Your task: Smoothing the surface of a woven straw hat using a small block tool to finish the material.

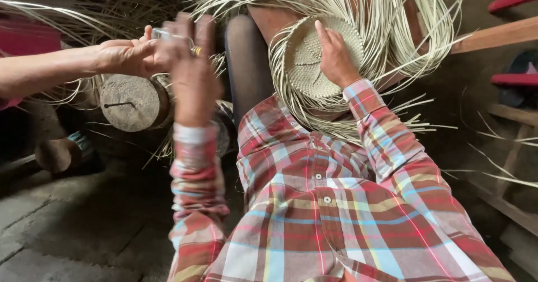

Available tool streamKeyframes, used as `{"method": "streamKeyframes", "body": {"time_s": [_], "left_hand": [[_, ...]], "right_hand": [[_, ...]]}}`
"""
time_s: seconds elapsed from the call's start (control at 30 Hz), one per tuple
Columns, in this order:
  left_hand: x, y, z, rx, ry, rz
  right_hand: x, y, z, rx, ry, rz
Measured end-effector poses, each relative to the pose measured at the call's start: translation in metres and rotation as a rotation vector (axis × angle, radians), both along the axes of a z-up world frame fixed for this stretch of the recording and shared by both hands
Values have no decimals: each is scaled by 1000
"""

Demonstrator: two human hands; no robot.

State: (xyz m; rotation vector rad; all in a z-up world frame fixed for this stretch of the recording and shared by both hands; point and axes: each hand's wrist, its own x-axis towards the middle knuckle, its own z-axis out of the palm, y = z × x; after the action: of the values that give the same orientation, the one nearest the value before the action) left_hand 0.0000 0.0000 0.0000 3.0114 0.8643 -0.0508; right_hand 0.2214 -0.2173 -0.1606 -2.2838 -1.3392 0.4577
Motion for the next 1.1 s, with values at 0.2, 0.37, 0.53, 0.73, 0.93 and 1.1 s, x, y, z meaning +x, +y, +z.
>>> {"method": "streamKeyframes", "body": {"time_s": [0.2, 0.37, 0.53, 0.73, 0.93, 1.1], "left_hand": [[-22, 78, -59, -30, -336, -221], [-9, 58, -33, -149, -507, -243], [41, -7, -3, -434, -805, -367], [99, -121, -63, -1217, -750, -219], [124, -153, -102, -1362, -461, -180], [136, -172, -188, -442, -94, 32]], "right_hand": [[8, -21, 17, 233, 292, -280], [-2, -37, 39, 379, 422, -406], [-22, -37, 77, 429, 381, -323], [-53, -31, 113, 472, 558, -77], [-25, -57, 88, 411, 580, -346], [15, -37, 44, 864, 350, -696]]}}
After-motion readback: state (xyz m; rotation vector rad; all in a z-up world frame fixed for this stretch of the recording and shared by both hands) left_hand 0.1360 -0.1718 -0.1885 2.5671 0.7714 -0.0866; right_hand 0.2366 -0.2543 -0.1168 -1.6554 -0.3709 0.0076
